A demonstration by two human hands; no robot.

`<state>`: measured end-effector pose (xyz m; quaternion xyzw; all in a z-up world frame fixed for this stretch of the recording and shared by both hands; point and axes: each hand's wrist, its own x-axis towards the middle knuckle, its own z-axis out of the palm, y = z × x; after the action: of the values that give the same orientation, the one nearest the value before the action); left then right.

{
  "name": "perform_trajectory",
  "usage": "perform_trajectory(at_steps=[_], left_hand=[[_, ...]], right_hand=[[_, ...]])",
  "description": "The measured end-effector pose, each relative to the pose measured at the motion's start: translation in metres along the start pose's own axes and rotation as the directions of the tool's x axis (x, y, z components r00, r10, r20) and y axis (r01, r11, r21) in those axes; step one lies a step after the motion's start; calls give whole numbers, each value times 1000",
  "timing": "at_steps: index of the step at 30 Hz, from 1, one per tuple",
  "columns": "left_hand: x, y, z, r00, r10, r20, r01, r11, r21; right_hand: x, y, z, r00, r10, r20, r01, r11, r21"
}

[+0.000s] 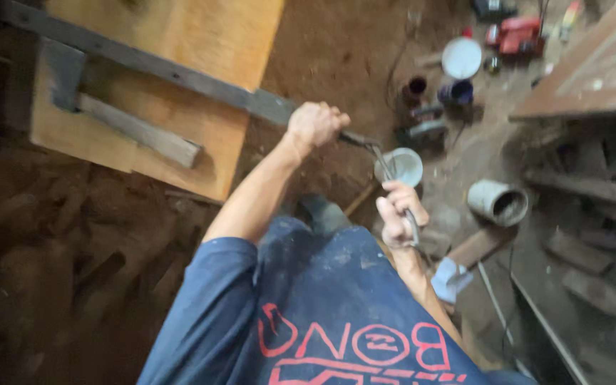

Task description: The person positions two wooden planks on a workbench and secures them with a metal bar clamp. They use a hammer to tap the clamp into place and adjust the tension with a wrench. The person also uses a small wooden block to assist in the clamping process.

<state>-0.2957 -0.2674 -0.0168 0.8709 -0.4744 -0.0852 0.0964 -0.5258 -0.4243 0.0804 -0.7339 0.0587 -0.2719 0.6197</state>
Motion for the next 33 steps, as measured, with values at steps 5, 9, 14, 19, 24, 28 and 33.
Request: perform_trajectory(at_steps=[5,9,14,19,24,28,33], left_hand=[[-4,0,0,999,-21,37,20,999,33],[-2,0,-8,992,-15,129,6,998,69],[-6,0,-9,994,-1,112,-10,995,97],[-5,1,-8,997,-8,82,1,997,82],[-1,-2,-17,999,29,32,-31,998,49],[-3,2,-13,998,-8,64,6,999,44],[-2,2,1,1000,-18,-2,18,998,64]], right_hand=[[-9,-6,0,998,54,-18,-55,998,-39],[-5,-36,-8,996,85,-9,-85,989,-118],[-23,-63,-9,994,64,-91,-63,998,12],[-42,-43,5,974,77,-212,-74,997,25],[-74,-32,14,990,-90,-110,65,974,-216],[-84,-14,-12,951,-223,216,291,880,-375],[-100,27,-36,841,-311,442,501,756,-421]])
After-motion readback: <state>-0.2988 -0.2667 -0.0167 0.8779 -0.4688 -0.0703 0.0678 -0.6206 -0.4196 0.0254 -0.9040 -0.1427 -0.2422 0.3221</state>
